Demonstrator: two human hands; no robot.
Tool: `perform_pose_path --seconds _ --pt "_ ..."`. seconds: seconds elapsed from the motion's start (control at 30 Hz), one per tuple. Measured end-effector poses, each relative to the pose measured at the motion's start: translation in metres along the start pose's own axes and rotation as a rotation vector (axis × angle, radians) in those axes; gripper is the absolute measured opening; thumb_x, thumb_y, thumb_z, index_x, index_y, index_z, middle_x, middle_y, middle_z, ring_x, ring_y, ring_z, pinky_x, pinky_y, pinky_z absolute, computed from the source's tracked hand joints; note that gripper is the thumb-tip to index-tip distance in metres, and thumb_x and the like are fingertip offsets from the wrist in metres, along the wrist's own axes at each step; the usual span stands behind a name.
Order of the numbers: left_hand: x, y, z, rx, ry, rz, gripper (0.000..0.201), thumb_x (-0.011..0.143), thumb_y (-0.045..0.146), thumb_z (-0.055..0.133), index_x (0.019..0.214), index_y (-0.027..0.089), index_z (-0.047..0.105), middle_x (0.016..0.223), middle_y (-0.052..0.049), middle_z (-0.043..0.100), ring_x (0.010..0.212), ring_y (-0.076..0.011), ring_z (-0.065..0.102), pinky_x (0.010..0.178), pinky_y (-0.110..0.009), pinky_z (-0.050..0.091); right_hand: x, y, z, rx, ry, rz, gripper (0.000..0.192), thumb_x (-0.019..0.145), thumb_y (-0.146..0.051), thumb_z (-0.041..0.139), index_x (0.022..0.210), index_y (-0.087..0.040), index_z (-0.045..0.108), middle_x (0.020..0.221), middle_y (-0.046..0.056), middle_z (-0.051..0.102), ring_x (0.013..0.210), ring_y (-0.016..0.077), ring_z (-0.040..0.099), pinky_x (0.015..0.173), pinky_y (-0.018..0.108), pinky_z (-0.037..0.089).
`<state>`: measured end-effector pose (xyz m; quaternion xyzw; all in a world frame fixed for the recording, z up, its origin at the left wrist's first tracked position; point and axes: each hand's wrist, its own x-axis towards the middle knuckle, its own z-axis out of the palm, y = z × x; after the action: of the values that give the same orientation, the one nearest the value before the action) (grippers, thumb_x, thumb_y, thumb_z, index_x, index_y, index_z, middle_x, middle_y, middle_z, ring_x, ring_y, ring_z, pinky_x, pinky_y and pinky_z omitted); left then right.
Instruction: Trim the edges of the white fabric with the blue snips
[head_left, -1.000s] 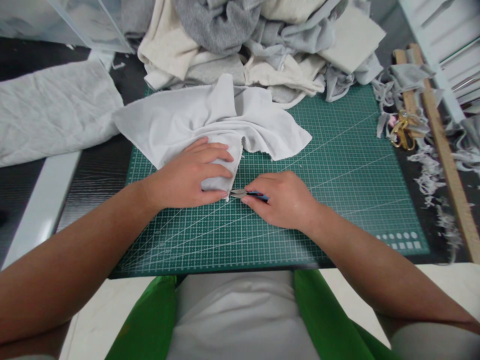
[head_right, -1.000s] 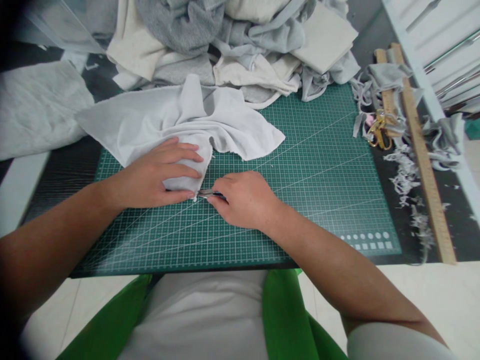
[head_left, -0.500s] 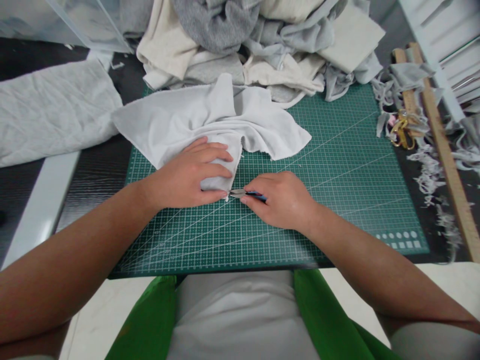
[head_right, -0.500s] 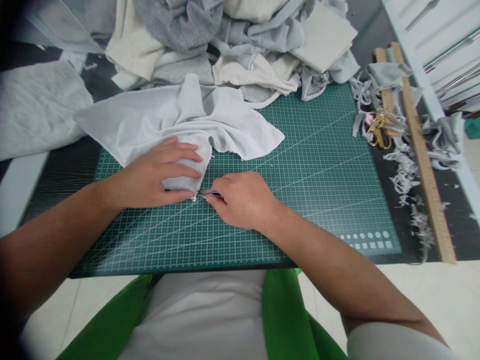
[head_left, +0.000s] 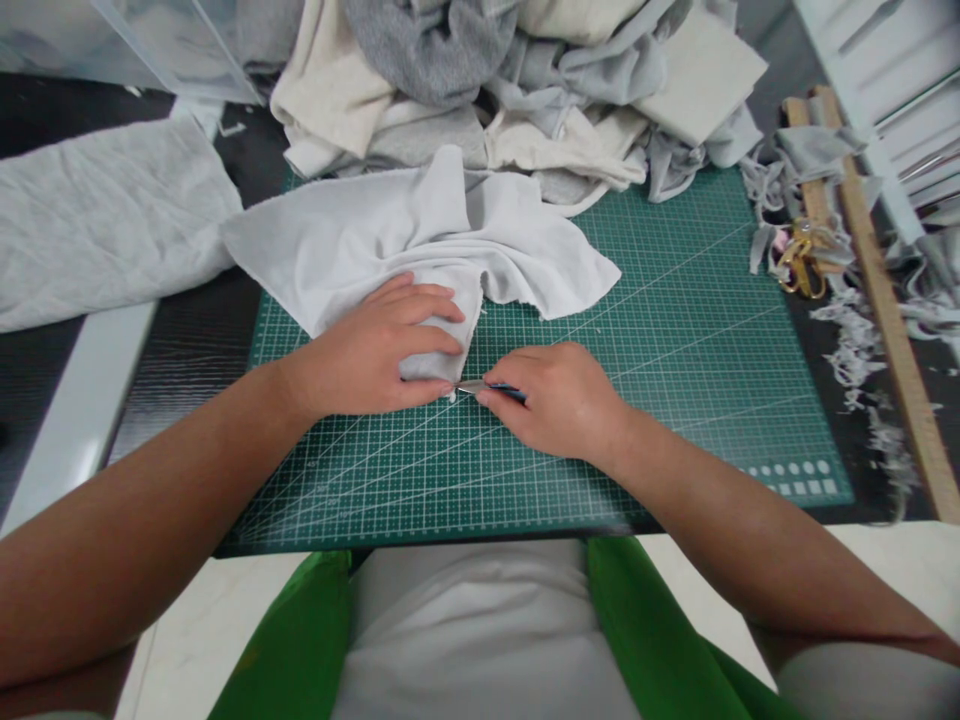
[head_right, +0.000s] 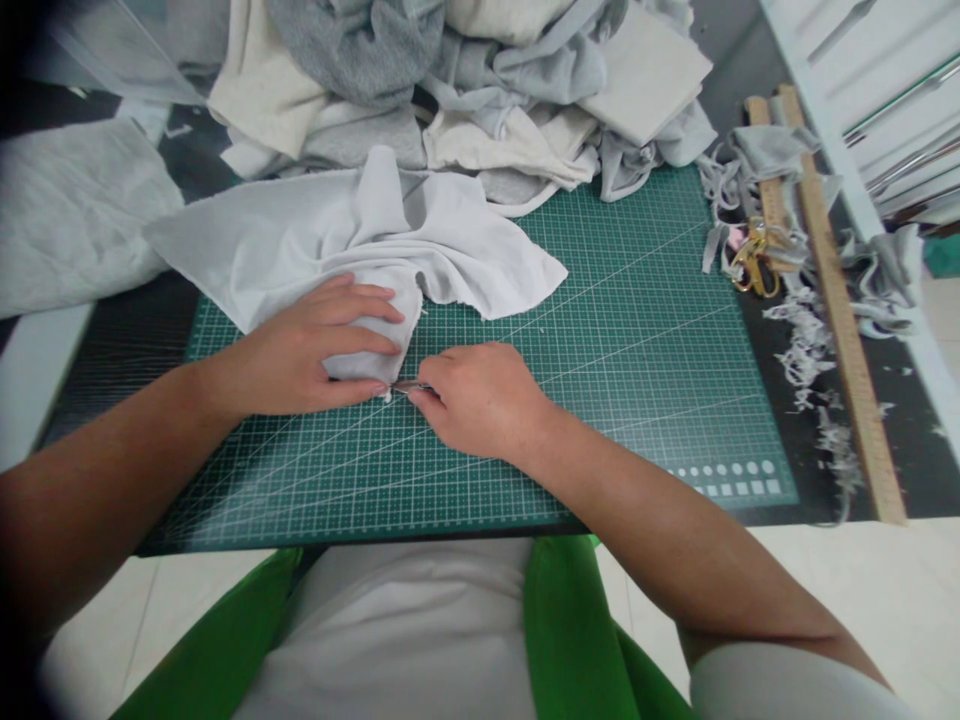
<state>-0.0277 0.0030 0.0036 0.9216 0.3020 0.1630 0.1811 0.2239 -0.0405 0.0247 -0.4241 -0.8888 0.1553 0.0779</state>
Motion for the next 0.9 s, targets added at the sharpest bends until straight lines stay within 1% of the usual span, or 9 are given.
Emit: perform_pose_path --seconds 0.13,0.43,0.7,0.9 --pt "-0.0001 0.0008 -0.0007 0.012 -0.018 -0.019 0.027 0.093 0.046 0.063 0.111 0.028 0.071 0.139 -0.005 0.064 0.143 -0.0285 0.05 0.128 -0.055 0.024 0.0004 0.0002 -0.0001 0.004 0.001 0.006 0.029 0.1 -0.038 0.056 0.085 -0.02 0.074 0.083 0.004 0.078 0.075 0.0192 0.069 0.064 0.031 0.039" --pt "-0.0001 -0.001 0.0001 -0.02 0.003 0.007 0.028 0.09 0.044 0.068 0.11 0.025 0.073 0.138 -0.008 0.065 0.142 -0.0329 0.051 0.127 -0.058 0.026 -0.0018 0.0054 -0.0012 0.088 0.073 0.01 0.023 0.095 -0.036 0.062 0.086 -0.019 0.076 0.083 0.004 0.079 0.075 0.0197 0.071 0.066 0.031 0.043" --pt "-0.0012 -0.0013 -0.0006 -0.006 -0.015 -0.003 0.03 0.09 0.047 0.067 0.112 0.028 0.071 0.141 -0.006 0.063 0.143 -0.0305 0.05 0.129 -0.056 0.024 -0.0012 0.003 0.0002 0.076 0.034 0.012 0.024 0.095 -0.036 0.061 0.086 -0.018 0.075 0.083 0.005 0.078 0.076 0.0202 0.071 0.065 0.031 0.043" --pt "-0.0011 0.0004 -0.0027 0.008 -0.028 0.003 0.029 0.092 0.044 0.065 0.114 0.026 0.071 0.141 -0.007 0.062 0.144 -0.0303 0.049 0.128 -0.055 0.023 -0.0012 0.0023 0.0004 0.074 0.027 0.009 0.025 0.095 -0.035 0.06 0.087 -0.017 0.076 0.083 0.006 0.078 0.077 0.0212 0.072 0.065 0.031 0.043"
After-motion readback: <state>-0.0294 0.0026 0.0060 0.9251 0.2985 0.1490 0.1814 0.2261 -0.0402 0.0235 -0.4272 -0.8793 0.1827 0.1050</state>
